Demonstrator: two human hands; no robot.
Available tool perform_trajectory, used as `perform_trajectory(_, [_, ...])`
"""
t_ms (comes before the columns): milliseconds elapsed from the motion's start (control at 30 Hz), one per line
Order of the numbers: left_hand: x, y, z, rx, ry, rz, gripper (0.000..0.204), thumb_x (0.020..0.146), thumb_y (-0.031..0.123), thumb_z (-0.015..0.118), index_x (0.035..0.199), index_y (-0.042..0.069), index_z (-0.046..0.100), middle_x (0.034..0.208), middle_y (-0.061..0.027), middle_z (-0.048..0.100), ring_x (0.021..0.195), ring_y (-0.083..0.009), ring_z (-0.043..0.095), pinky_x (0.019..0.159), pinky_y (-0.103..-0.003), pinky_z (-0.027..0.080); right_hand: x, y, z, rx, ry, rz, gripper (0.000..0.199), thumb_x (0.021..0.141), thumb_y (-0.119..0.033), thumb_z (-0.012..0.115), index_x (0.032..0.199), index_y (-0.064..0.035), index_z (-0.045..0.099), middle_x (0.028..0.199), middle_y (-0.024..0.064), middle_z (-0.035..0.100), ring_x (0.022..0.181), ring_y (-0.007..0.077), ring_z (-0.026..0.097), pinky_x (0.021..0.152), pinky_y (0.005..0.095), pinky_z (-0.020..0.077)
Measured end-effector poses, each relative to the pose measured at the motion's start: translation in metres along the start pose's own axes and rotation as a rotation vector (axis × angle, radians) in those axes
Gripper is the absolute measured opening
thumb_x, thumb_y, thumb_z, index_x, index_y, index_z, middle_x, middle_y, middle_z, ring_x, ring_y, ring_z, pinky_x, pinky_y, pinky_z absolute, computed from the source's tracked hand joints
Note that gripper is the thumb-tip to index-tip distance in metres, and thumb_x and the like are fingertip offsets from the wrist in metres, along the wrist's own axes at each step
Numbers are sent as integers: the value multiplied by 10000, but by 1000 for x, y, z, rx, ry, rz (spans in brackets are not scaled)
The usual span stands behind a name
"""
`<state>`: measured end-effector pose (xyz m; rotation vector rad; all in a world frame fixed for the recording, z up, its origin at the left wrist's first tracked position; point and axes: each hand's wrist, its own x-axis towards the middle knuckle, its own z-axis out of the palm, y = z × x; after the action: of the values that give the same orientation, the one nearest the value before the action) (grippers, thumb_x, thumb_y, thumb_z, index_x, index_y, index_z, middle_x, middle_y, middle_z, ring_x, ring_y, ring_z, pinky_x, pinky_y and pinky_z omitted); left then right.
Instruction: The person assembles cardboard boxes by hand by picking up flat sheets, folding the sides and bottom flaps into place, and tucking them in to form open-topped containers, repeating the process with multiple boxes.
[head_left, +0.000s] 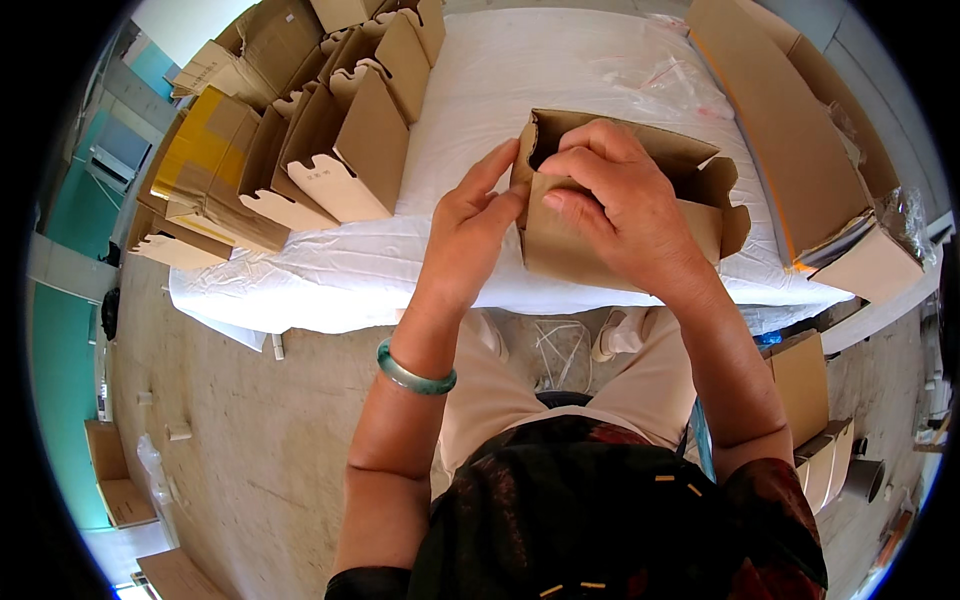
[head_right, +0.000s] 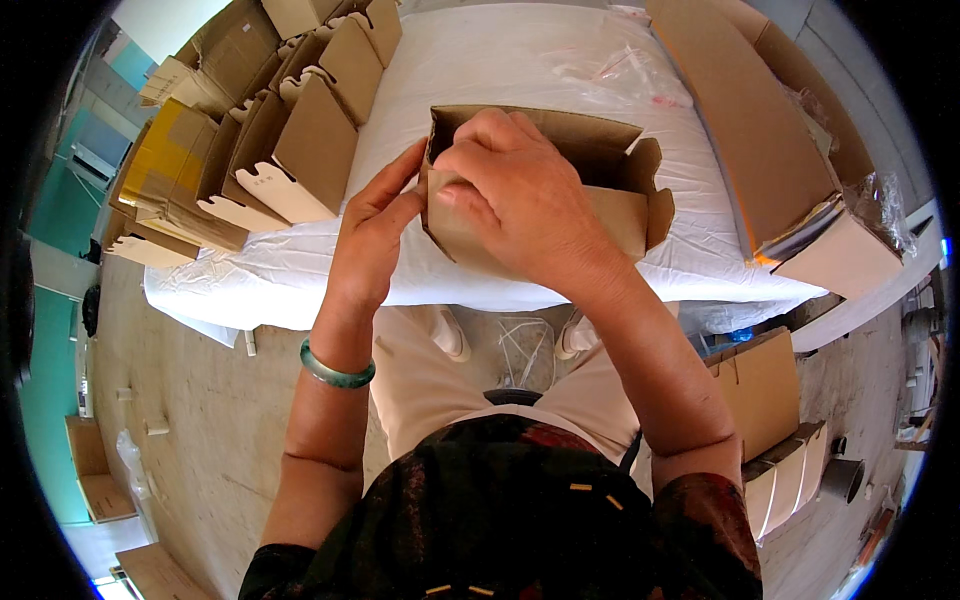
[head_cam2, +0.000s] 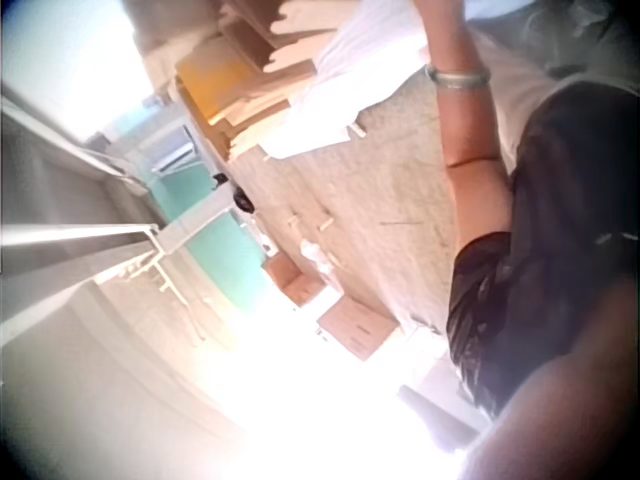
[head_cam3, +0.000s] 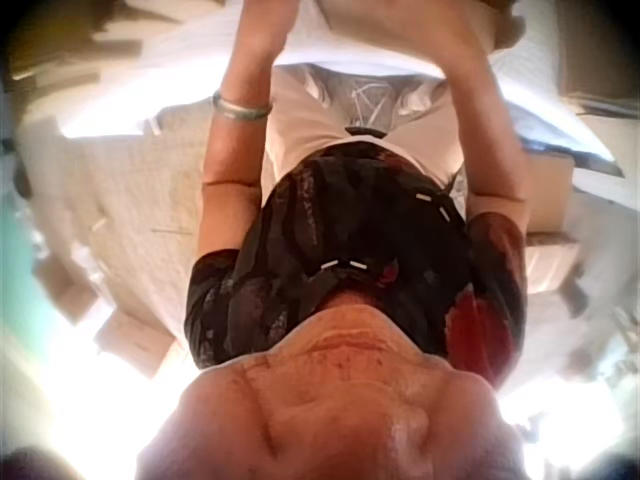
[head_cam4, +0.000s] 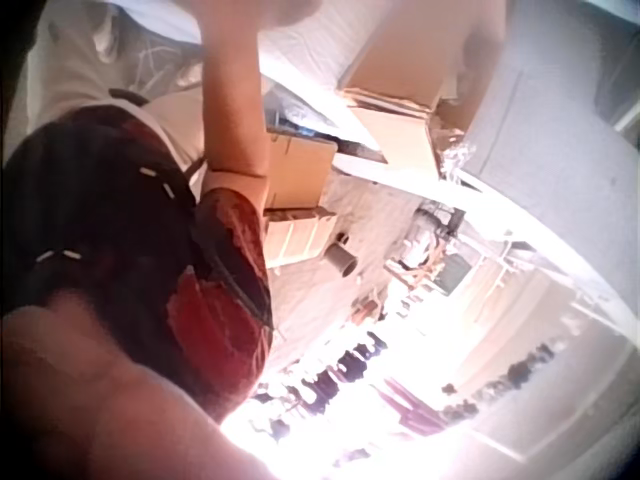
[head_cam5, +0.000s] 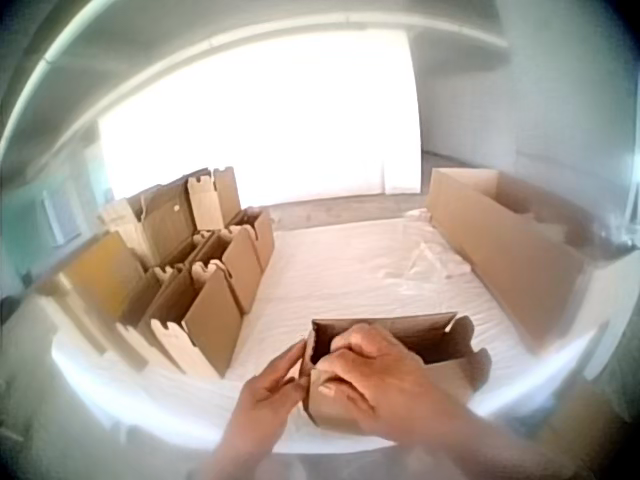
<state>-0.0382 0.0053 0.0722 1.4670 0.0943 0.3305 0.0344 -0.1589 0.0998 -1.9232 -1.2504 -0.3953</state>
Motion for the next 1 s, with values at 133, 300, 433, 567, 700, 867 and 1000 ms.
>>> perform_trajectory(133, [11, -10, -5, -89, 29, -60, 486, 999, 228, 584, 1415, -2, 481, 1327, -86, 580, 1160, -142, 549, 1015, -287, 416, 0, 2, 2, 6, -19, 17, 179, 829, -122, 661, 987, -71, 596, 1004, 97, 567, 964, 318, 571, 801, 423, 480])
perform_trajectory(300, [22, -20, 0, -346, 50, -87, 526, 968, 205, 636, 1428, 17, 465, 1381, -111, 525, 1255, -180, 501, 1069, -318, 383, 2, 3, 0, 17, -58, 82, 169, 840, -136, 662, 981, -66, 600, 1037, 93, 571, 1022, 320, 557, 863, 436, 463])
perform_trajectory(433, [26, -25, -6, -360, -31, -66, 529, 957, 180, 649, 1424, 16, 463, 1393, -113, 514, 1275, -184, 485, 1073, -328, 382, 0, 3, 3, -21, -16, 59, 154, 839, -127, 670, 964, -62, 607, 1172, 100, 571, 1098, 330, 540, 949, 445, 434])
perform_trajectory(567, [23, -18, 0, -198, -72, 31, 534, 950, 159, 656, 1424, 15, 456, 1356, -105, 543, 1247, -185, 503, 1044, -324, 410, -1, 0, 5, -47, 30, 47, 137, 833, -117, 679, 928, -47, 609, 1292, 126, 536, 1145, 346, 524, 991, 437, 421])
perform_trajectory(700, [25, -18, 3, -167, -32, 33, 531, 948, 161, 662, 1419, 18, 463, 1317, -101, 566, 1216, -180, 520, 1021, -325, 429, 0, 0, 4, -17, 47, 87, 138, 834, -126, 683, 907, -35, 610, 1249, 138, 549, 1122, 351, 537, 946, 440, 442])
perform_trajectory(867, [30, -12, -4, -72, -52, 63, 569, 918, 164, 705, 1415, 26, 464, 1303, -128, 567, 1188, -192, 546, 983, -333, 470, 0, 2, 6, 26, 28, 152, 149, 828, -130, 688, 894, -26, 605, 1171, 146, 560, 1058, 344, 561, 865, 427, 471])
perform_trajectory(1000, [35, 0, -15, 44, -146, 52, 530, 911, 127, 707, 1390, 38, 498, 1315, -86, 546, 1188, -190, 539, 1013, -327, 439, -3, -3, 4, -34, 80, 129, 169, 805, -122, 712, 887, -30, 597, 1064, 142, 557, 989, 336, 564, 825, 423, 474])
